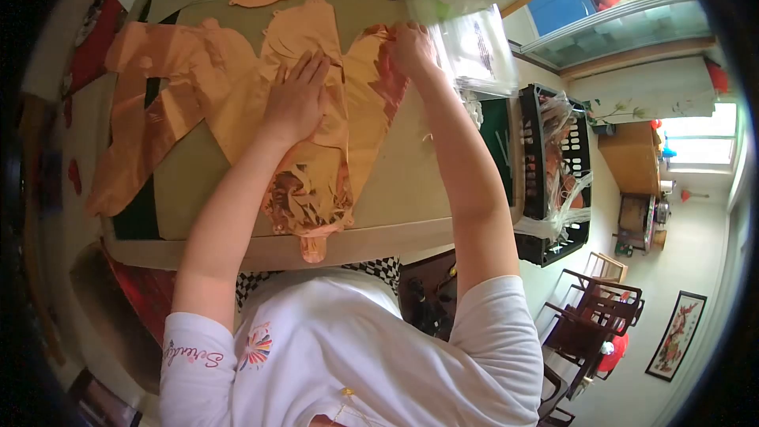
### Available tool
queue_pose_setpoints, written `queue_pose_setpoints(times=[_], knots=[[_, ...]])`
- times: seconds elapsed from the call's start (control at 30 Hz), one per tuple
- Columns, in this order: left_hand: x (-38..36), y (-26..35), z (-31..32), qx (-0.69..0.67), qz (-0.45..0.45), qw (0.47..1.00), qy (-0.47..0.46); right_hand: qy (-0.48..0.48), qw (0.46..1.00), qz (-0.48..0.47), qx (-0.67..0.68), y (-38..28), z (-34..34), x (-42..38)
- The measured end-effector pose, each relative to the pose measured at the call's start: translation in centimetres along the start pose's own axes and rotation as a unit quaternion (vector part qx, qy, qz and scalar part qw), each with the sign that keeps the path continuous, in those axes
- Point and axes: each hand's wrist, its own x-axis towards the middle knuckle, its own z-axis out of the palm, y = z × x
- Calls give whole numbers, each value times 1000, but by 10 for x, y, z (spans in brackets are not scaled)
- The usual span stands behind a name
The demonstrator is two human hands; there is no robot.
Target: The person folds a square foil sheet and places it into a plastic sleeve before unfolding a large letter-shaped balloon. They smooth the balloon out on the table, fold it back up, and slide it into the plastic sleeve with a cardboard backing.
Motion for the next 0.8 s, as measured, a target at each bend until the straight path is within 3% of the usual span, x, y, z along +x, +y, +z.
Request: queue_pose_setpoints(times=[0.1, 0.2, 0.23, 0.3, 0.33, 0.4, 0.43, 0.47, 0.5, 0.57, 0.63, 0.67, 0.77, 0.8], knots=[[-1, -1, -1, 5, 1, 1000, 2, 33, 997, -39, -57, 3, 10, 13], [-2, 0, 4, 13, 3, 1000, 15, -106, 982, 51, 149, -13, -22, 12], [-2, 0, 5, 16, 3, 1000, 18, -140, 933, 46, 328, -21, -44, 2], [-2, 1, 3, 10, -6, 1000, -3, -190, 740, 35, 644, -31, -83, -25], [1, 1, 1, 7, -10, 1000, -10, -68, 785, 85, 610, -32, -71, -28], [-1, 2, -1, 14, -8, 1000, -12, -2, 908, 51, 416, -22, -22, -45], [0, 2, -2, 18, -9, 1000, -13, 31, 950, 31, 310, -17, -1, -55], [1, 1, -1, 7, -10, 1000, -3, 78, 967, -61, 234, -16, 13, -70], [0, 0, 2, -4, -11, 1000, 5, 121, 969, -151, 156, -13, 29, -82], [-2, 0, 5, -12, -10, 1000, 5, 84, 925, -76, 363, -14, 61, -92], [-1, 0, 1, -3, -5, 1000, -1, 106, 956, -76, 262, -41, 37, -115], [-1, 0, 1, 1, -4, 1000, 2, 71, 941, -11, 330, -48, 28, -120], [-2, 0, 2, 10, -2, 1000, 10, 65, 832, 52, 549, -62, 15, -129], [-2, 0, 2, 11, 0, 1000, 14, 86, 854, 29, 512, -64, 18, -133]])
